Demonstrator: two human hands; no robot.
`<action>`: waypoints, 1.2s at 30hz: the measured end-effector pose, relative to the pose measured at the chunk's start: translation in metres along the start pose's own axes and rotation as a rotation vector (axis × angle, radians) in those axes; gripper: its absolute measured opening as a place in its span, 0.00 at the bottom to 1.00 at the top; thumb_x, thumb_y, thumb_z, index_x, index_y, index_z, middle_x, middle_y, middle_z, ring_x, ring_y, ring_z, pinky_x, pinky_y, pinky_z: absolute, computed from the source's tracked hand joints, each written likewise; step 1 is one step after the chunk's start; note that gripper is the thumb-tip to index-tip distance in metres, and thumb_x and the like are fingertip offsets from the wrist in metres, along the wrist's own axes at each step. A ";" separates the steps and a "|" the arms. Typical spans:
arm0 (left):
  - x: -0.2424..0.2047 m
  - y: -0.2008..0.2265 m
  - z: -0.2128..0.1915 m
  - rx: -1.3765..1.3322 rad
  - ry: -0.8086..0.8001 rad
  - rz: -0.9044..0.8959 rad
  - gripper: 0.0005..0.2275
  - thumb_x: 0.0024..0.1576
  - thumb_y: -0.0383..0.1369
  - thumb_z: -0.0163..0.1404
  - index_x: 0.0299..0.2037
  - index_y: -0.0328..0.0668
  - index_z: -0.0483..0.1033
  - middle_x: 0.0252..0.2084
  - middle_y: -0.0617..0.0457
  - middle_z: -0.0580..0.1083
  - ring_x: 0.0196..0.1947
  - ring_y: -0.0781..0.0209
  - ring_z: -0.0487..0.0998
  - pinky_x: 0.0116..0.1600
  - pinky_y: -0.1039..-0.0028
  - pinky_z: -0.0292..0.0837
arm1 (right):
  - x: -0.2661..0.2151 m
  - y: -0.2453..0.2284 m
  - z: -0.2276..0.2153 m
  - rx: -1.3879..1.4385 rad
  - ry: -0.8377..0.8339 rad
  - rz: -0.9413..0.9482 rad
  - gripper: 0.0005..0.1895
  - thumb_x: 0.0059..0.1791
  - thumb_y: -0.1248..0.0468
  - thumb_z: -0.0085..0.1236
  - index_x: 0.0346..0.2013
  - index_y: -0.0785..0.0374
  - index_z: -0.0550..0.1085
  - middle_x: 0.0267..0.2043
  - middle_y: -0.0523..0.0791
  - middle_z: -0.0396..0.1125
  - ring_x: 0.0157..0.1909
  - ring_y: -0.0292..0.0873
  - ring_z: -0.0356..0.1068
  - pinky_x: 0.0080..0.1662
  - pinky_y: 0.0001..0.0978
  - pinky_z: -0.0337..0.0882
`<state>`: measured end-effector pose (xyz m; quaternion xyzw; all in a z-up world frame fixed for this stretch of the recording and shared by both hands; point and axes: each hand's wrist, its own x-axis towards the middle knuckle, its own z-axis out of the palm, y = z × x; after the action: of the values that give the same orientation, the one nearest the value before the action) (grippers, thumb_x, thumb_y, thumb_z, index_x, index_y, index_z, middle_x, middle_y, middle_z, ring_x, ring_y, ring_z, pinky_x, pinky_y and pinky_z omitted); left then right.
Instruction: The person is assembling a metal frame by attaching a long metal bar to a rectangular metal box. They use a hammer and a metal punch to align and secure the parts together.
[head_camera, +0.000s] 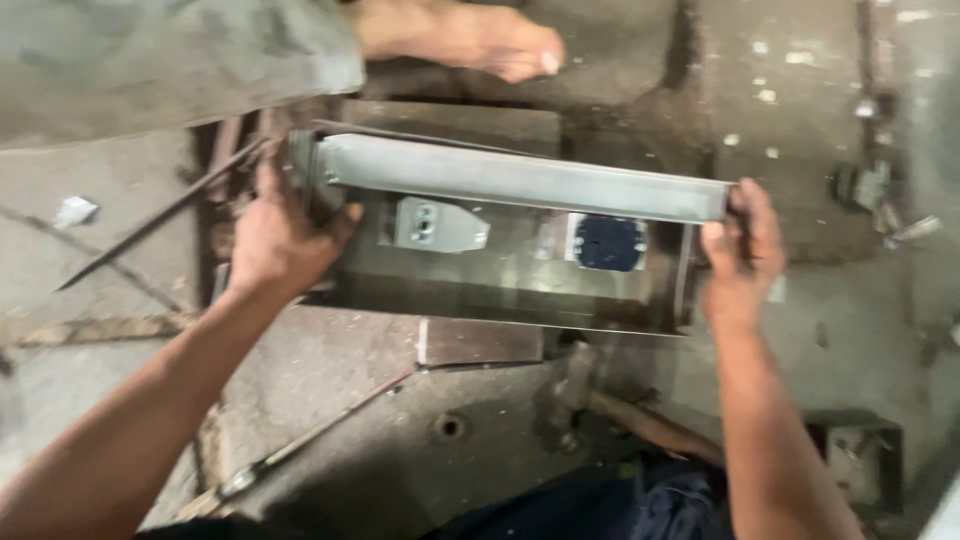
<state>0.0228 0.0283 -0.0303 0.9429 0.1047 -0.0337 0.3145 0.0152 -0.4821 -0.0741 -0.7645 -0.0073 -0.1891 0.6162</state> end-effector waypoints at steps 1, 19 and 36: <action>-0.001 0.002 -0.001 -0.013 -0.079 -0.139 0.48 0.51 0.46 0.62 0.76 0.37 0.41 0.44 0.28 0.78 0.47 0.29 0.78 0.54 0.50 0.73 | 0.000 0.001 0.000 0.033 0.010 0.007 0.27 0.52 0.65 0.68 0.65 0.64 0.72 0.60 0.40 0.66 0.54 0.33 0.62 0.60 0.26 0.65; 0.005 -0.005 -0.010 -0.273 0.088 -0.097 0.36 0.53 0.43 0.56 0.73 0.48 0.56 0.66 0.35 0.70 0.61 0.38 0.73 0.62 0.55 0.67 | 0.015 -0.123 0.071 -0.700 -0.321 -0.449 0.26 0.51 0.57 0.70 0.60 0.60 0.72 0.67 0.47 0.65 0.66 0.51 0.66 0.66 0.45 0.64; 0.011 0.018 -0.039 0.194 -0.087 0.311 0.35 0.42 0.36 0.55 0.66 0.50 0.66 0.75 0.29 0.47 0.72 0.24 0.51 0.67 0.37 0.55 | 0.014 -0.134 0.196 -0.902 -0.615 -0.650 0.20 0.44 0.54 0.71 0.46 0.57 0.80 0.51 0.45 0.66 0.52 0.51 0.64 0.52 0.49 0.62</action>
<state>0.0376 0.0396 0.0096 0.9713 -0.0597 -0.0353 0.2277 0.0503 -0.2674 0.0229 -0.9270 -0.3355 -0.1227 0.1143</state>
